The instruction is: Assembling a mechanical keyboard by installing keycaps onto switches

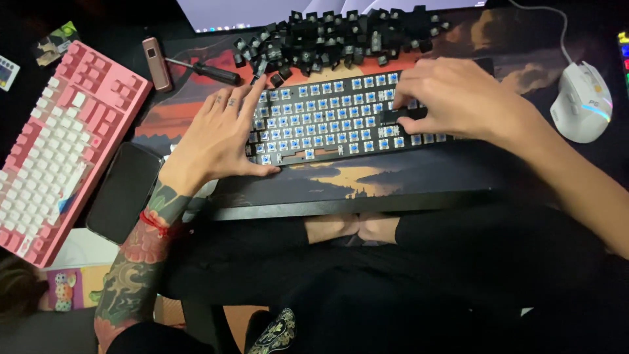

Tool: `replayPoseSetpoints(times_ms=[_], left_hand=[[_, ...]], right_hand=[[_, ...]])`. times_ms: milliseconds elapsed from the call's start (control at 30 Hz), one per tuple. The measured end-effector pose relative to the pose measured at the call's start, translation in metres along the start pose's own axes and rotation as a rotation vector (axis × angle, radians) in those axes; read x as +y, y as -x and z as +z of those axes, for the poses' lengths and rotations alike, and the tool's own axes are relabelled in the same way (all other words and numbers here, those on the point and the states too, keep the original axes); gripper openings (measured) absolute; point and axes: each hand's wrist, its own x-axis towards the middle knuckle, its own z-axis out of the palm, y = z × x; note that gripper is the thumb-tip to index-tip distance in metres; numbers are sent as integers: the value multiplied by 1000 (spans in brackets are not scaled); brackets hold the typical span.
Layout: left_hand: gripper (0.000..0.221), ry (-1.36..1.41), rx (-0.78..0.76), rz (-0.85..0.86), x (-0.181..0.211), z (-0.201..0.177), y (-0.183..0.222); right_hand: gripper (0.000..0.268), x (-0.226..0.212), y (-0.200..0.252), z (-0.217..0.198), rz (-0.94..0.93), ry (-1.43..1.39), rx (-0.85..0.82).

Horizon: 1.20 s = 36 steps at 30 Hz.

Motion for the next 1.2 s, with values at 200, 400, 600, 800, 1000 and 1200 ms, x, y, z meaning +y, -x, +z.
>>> replayPoseSetpoints(times_ms=[200, 400, 600, 800, 1000, 1200], left_hand=[[171, 1, -12, 0, -2, 4, -1], [171, 10, 8, 2, -2, 3, -1], [174, 15, -46, -2, -8, 19, -4], [169, 63, 8, 22, -7, 14, -1], [171, 52, 4, 25, -10, 24, -1], [171, 73, 5, 27, -9, 22, -1]], right_hand=[[34, -9, -4, -5, -2, -93, -29], [26, -6, -5, 1, -63, 37, 10], [36, -5, -7, 8, -22, -15, -46], [34, -9, -8, 3, 58, -45, -67], [29, -14, -12, 2, 90, -30, -110], [28, -11, -11, 9, 58, -41, -70]])
